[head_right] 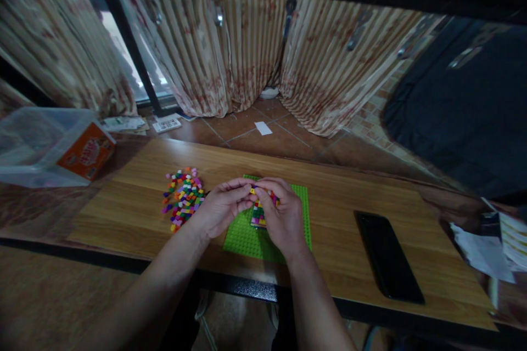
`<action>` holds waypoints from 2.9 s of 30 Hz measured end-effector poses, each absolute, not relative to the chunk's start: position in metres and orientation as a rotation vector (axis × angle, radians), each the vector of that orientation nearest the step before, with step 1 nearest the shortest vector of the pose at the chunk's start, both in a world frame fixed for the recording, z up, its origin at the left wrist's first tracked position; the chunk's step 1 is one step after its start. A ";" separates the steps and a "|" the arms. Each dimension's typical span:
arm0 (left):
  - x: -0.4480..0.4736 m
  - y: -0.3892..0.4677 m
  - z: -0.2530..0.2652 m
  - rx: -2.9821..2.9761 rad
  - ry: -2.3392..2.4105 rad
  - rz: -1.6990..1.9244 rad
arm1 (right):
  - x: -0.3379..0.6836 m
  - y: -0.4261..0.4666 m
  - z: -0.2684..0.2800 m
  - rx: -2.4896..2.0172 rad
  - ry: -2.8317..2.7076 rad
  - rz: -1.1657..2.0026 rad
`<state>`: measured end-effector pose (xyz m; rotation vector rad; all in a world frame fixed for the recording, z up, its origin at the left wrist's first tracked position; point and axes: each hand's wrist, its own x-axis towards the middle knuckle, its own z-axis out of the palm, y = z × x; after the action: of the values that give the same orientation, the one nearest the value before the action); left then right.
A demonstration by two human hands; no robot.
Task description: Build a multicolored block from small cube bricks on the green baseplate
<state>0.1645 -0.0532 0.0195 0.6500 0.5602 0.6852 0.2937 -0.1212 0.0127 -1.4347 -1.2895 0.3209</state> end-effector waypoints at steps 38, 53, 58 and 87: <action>0.173 -0.052 -0.007 1.423 0.883 0.822 | 0.319 -0.112 -0.002 -1.717 -1.101 0.583; 0.174 -0.055 -0.005 1.481 0.924 0.854 | 0.323 -0.112 -0.004 -1.698 -1.183 0.576; 0.174 -0.053 -0.008 1.529 0.893 0.944 | 0.323 -0.117 -0.004 -1.594 -1.164 0.410; 0.169 -0.057 -0.002 1.781 1.049 0.810 | 0.335 -0.124 -0.008 -1.636 -1.344 0.386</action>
<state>0.1693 -0.0566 -0.0017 1.7810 1.0491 0.8100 0.3345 -0.1243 -0.0084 -1.6362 -1.3437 0.3863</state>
